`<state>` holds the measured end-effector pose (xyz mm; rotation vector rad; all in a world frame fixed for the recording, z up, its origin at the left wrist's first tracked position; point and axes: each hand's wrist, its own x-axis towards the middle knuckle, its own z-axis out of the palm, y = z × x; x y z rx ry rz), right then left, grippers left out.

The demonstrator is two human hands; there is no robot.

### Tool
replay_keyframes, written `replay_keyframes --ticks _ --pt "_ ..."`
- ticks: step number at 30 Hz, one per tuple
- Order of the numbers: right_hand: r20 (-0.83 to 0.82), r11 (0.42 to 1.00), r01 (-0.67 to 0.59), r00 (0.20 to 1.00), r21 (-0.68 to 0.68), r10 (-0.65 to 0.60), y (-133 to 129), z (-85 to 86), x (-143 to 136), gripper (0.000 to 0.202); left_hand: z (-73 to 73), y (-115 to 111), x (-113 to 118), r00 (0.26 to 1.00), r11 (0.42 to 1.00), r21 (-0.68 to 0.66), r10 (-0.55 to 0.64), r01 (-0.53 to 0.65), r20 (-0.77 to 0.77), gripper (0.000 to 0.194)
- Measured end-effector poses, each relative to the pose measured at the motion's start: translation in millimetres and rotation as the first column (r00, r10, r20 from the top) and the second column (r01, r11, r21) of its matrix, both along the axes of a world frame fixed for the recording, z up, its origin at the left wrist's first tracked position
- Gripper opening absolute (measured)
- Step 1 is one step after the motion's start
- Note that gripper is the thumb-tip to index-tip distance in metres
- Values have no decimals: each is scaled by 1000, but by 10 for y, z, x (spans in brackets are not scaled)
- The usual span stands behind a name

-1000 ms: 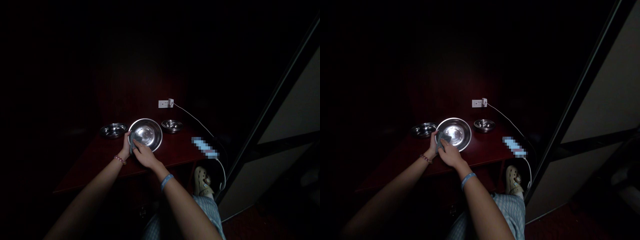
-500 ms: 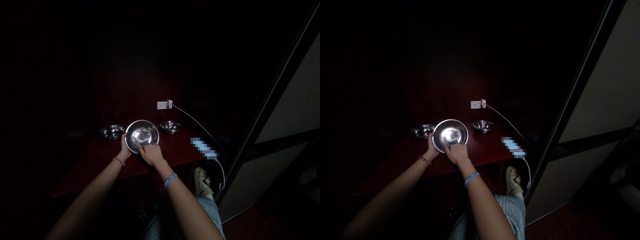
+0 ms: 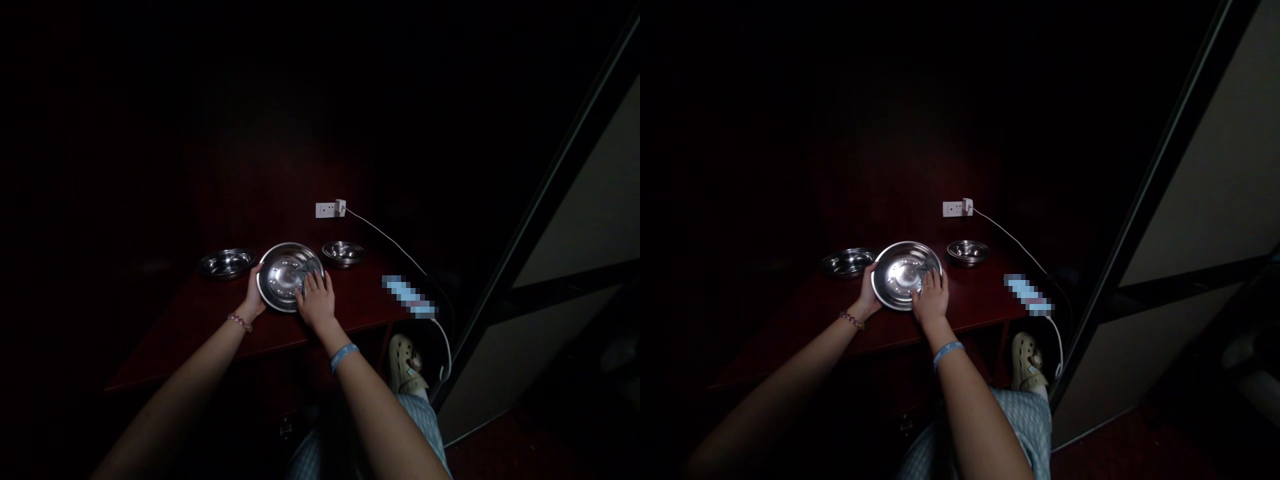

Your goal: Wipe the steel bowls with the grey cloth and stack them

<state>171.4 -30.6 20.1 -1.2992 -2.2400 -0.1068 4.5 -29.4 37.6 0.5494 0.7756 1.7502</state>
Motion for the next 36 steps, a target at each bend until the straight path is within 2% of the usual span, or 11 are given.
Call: replay_keyframes --ticks 3,7,13,17,30,36 --pt "-48 999 0 999 43 2 81 -26 56 58 -7 7 9 998 998 11 -62 62 -7 34" --pt "-26 995 -25 999 97 27 96 5 120 62 -15 3 16 990 990 -7 -141 141 -27 39" --pt "37 981 -79 997 179 73 63 61 168 61 -14 -9 25 977 978 -82 -200 194 -70 43" --pt "31 975 -93 996 202 88 55 90 162 58 -24 -3 16 976 976 -73 -209 205 -55 44" --pt "-38 995 0 999 101 4 11 113 127 57 -22 0 24 982 985 -22 -172 171 -71 40" --pt "-34 998 24 999 54 -22 -3 124 109 58 -20 24 31 999 999 29 -29 31 -42 33"
